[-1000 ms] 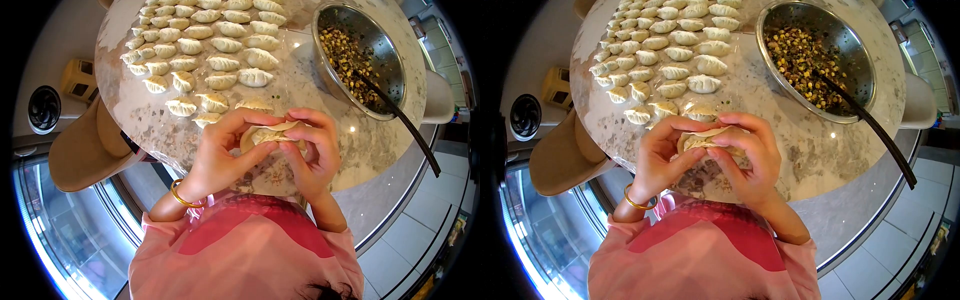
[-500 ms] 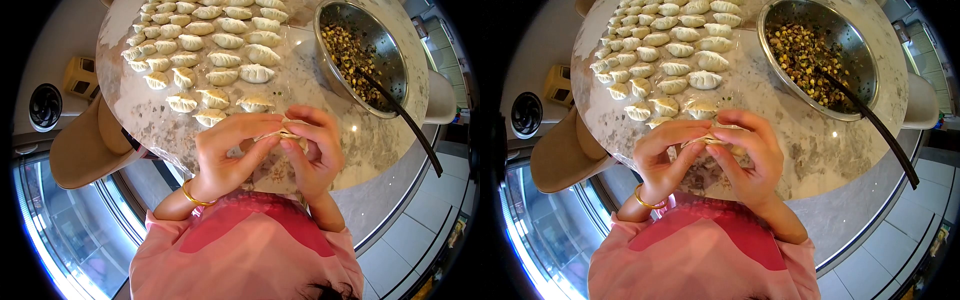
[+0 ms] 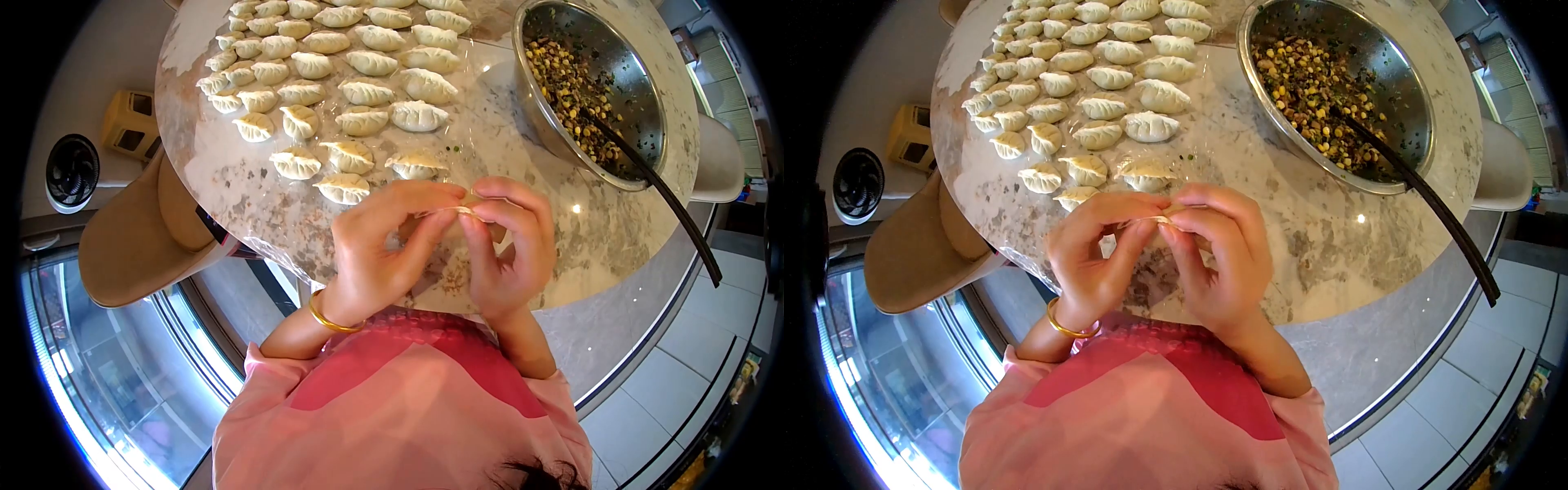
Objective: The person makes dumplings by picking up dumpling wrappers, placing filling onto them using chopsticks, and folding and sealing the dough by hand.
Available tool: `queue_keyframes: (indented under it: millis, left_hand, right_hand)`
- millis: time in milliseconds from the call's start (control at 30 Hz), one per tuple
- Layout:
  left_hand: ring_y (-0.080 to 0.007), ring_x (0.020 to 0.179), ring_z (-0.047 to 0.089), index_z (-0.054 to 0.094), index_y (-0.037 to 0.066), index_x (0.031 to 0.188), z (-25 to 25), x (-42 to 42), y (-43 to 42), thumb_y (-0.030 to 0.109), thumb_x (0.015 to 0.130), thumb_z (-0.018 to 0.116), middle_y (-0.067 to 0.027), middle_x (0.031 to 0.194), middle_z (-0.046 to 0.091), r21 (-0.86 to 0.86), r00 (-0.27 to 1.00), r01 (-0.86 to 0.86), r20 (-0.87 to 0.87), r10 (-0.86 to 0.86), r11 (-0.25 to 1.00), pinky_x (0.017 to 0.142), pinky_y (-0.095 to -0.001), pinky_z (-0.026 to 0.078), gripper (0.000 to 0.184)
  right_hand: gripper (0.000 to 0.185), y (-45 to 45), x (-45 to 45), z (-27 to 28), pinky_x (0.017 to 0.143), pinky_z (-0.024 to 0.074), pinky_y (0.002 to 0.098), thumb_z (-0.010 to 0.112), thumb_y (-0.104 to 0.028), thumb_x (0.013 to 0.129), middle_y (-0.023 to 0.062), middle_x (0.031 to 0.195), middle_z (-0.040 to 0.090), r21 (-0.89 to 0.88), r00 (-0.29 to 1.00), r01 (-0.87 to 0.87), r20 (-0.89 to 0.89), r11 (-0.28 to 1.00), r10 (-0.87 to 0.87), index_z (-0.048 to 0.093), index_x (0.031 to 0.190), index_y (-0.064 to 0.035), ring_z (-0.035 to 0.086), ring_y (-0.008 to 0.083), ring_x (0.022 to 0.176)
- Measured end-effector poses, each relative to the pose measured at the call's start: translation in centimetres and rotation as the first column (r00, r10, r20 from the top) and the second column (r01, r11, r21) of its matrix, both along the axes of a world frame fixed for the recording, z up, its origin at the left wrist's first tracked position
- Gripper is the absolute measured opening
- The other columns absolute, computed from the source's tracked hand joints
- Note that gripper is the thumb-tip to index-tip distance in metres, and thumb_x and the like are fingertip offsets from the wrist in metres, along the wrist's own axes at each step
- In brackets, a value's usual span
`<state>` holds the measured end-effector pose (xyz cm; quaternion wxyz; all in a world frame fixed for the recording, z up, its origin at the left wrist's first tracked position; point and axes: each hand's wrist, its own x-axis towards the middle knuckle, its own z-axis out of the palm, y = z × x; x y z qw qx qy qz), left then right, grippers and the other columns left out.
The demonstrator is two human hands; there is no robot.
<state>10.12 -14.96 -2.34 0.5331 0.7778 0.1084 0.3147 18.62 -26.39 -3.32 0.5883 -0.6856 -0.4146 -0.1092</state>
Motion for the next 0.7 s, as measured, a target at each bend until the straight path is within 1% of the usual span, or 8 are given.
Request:
queue_keyframes:
  millis: [200,267,467,500,567,633,667,700]
  left_hand:
    - [-0.0007,0.061,0.048,0.065,0.002,0.095,0.4,-0.5,0.4,0.000,0.080,0.066,-0.0081,0.102,0.067,-0.295,0.996,0.016,-0.078,-0.041,0.955,0.050,-0.0153,0.037,0.015]
    - [0.0004,0.061,0.047,0.065,0.002,0.094,0.2,-0.6,0.4,0.000,0.080,0.067,-0.0075,0.104,0.066,-0.334,0.998,0.027,-0.040,-0.042,0.942,0.050,-0.0150,0.037,0.015]
    - [-0.0046,0.062,0.054,0.064,0.002,0.091,0.2,-0.8,0.4,-0.001,0.079,0.067,-0.0105,0.102,0.066,-0.152,0.998,0.033,-0.046,-0.040,0.988,0.050,-0.0174,0.041,0.013]
    - [-0.0075,0.067,0.058,0.064,0.001,0.094,0.1,-0.6,0.4,-0.001,0.079,0.068,-0.0110,0.102,0.066,-0.094,0.999,0.034,-0.019,-0.036,0.995,0.053,-0.0193,0.044,0.016]
    - [-0.0105,0.072,0.062,0.064,0.001,0.097,0.2,-0.8,0.5,0.000,0.078,0.069,-0.0115,0.101,0.066,-0.041,1.000,0.022,0.008,-0.022,0.999,0.056,-0.0213,0.048,0.019]
    - [-0.0178,0.099,0.061,0.055,-0.002,0.117,1.0,-1.1,0.8,-0.003,0.079,0.067,-0.0147,0.120,0.056,-0.139,0.984,0.153,-0.074,-0.165,0.978,0.078,-0.0266,0.053,0.039]
    - [-0.0178,0.099,0.061,0.055,-0.002,0.117,1.2,-1.2,0.7,-0.003,0.079,0.067,-0.0147,0.120,0.056,-0.145,0.985,0.148,-0.072,-0.159,0.978,0.078,-0.0266,0.053,0.039]
    - [-0.0190,0.100,0.060,0.053,-0.003,0.120,1.3,-1.3,0.6,-0.003,0.079,0.067,-0.0143,0.121,0.055,-0.277,0.982,0.158,-0.053,-0.179,0.948,0.080,-0.0280,0.053,0.044]
  right_hand:
    - [0.017,-0.2,0.1,0.1,0.075,0.0489,0.0293,0.070,-0.003,0.077,0.0157,0.100,0.061,0.109,0.940,-0.054,-0.331,0.993,0.087,0.061,0.092,-0.0017,0.061,0.0245,0.087]
    - [0.016,0.0,0.1,0.6,0.075,0.0486,0.0291,0.069,-0.002,0.077,0.0157,0.099,0.061,0.076,0.950,-0.094,-0.292,0.993,0.113,0.062,0.091,-0.0018,0.061,0.0244,0.088]
    - [0.013,0.2,-0.2,-0.2,0.075,0.0486,0.0289,0.067,0.000,0.078,0.0159,0.100,0.061,0.026,0.976,-0.101,-0.190,0.995,0.105,0.062,0.090,-0.0010,0.061,0.0237,0.087]
    - [0.013,0.3,-0.3,-0.3,0.075,0.0486,0.0286,0.067,0.001,0.078,0.0160,0.100,0.061,0.003,0.991,-0.072,-0.110,0.997,0.072,0.062,0.089,-0.0005,0.061,0.0233,0.087]
    - [0.012,-0.1,-0.4,-0.4,0.076,0.0487,0.0280,0.065,0.002,0.079,0.0167,0.101,0.061,0.022,0.983,-0.080,-0.162,0.997,0.082,0.061,0.090,0.0002,0.061,0.0225,0.088]
    - [0.011,-0.2,-0.4,-0.2,0.076,0.0488,0.0274,0.064,0.003,0.080,0.0175,0.101,0.061,0.038,0.974,-0.083,-0.210,0.996,0.090,0.060,0.090,0.0009,0.061,0.0217,0.089]
    - [0.011,-0.1,-0.3,0.1,0.077,0.0487,0.0269,0.062,0.004,0.081,0.0183,0.102,0.060,0.129,0.932,-0.113,-0.329,0.985,0.150,0.058,0.091,0.0014,0.061,0.0212,0.090]
    - [0.010,-0.1,-0.3,0.3,0.077,0.0486,0.0264,0.061,0.004,0.082,0.0192,0.102,0.060,0.222,0.874,-0.129,-0.435,0.967,0.216,0.057,0.092,0.0019,0.060,0.0208,0.091]
